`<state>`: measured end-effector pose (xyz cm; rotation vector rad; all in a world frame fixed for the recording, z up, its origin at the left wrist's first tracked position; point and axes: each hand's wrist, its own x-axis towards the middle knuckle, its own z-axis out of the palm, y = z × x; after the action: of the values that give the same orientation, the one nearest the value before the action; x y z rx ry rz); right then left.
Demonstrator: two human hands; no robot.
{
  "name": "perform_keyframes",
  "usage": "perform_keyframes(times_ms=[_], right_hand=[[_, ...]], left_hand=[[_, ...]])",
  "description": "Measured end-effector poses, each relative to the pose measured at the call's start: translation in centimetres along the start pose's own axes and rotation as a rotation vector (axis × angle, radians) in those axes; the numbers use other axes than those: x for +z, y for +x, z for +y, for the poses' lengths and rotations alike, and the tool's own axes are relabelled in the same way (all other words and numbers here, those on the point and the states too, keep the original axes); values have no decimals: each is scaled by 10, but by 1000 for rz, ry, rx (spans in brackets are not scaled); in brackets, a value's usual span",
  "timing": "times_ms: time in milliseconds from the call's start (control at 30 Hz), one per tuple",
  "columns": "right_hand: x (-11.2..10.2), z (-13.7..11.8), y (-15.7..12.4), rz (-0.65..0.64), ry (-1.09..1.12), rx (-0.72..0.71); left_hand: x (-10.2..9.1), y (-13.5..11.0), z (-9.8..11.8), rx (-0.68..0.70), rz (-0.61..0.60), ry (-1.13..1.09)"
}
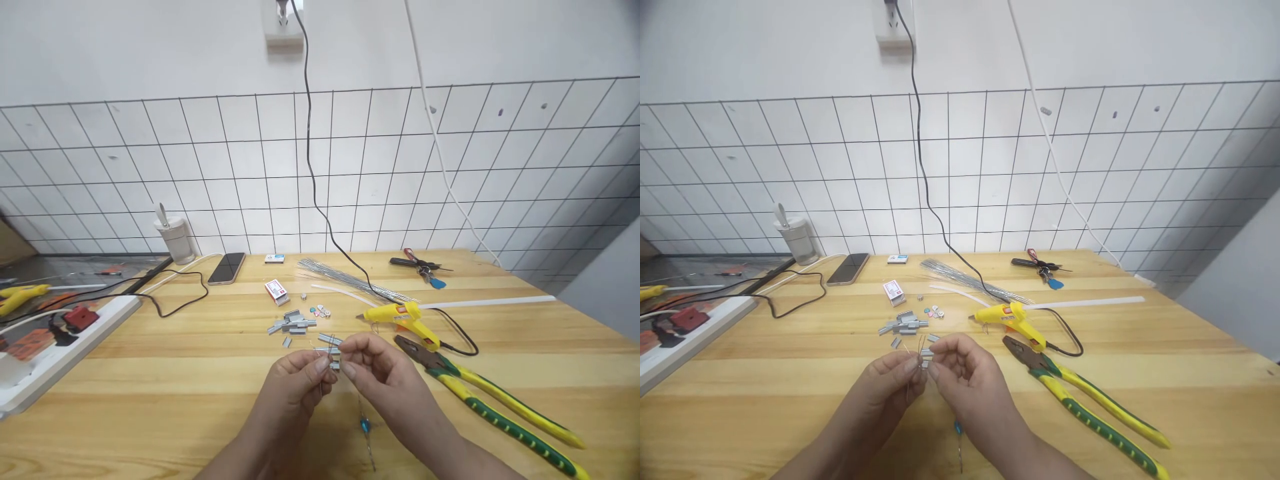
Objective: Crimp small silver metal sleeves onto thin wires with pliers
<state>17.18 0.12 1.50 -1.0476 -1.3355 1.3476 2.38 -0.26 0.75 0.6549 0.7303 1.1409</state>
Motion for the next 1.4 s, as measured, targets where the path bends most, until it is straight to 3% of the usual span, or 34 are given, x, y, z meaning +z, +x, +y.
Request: perform_keyframes(times_ms=[367, 567, 700, 967, 1233, 1400], right_hand=[[-3, -11, 2, -65, 54, 37], [-4, -10, 2, -262, 135, -34], [-5, -8, 1, -288, 118, -95], [-10, -2, -3, -143, -288, -400], [-8, 2, -4, -78, -336, -388], [-7, 6, -3, -28, -410, -491]], left_hand=[[3, -3, -2, -119, -70, 74], [5, -6, 1, -227, -68, -5], [6, -7, 0, -268, -67, -59], [8, -7, 3, -183, -137, 55], [6, -7, 8, -109, -101, 257], [5, -8, 11, -85, -108, 284]])
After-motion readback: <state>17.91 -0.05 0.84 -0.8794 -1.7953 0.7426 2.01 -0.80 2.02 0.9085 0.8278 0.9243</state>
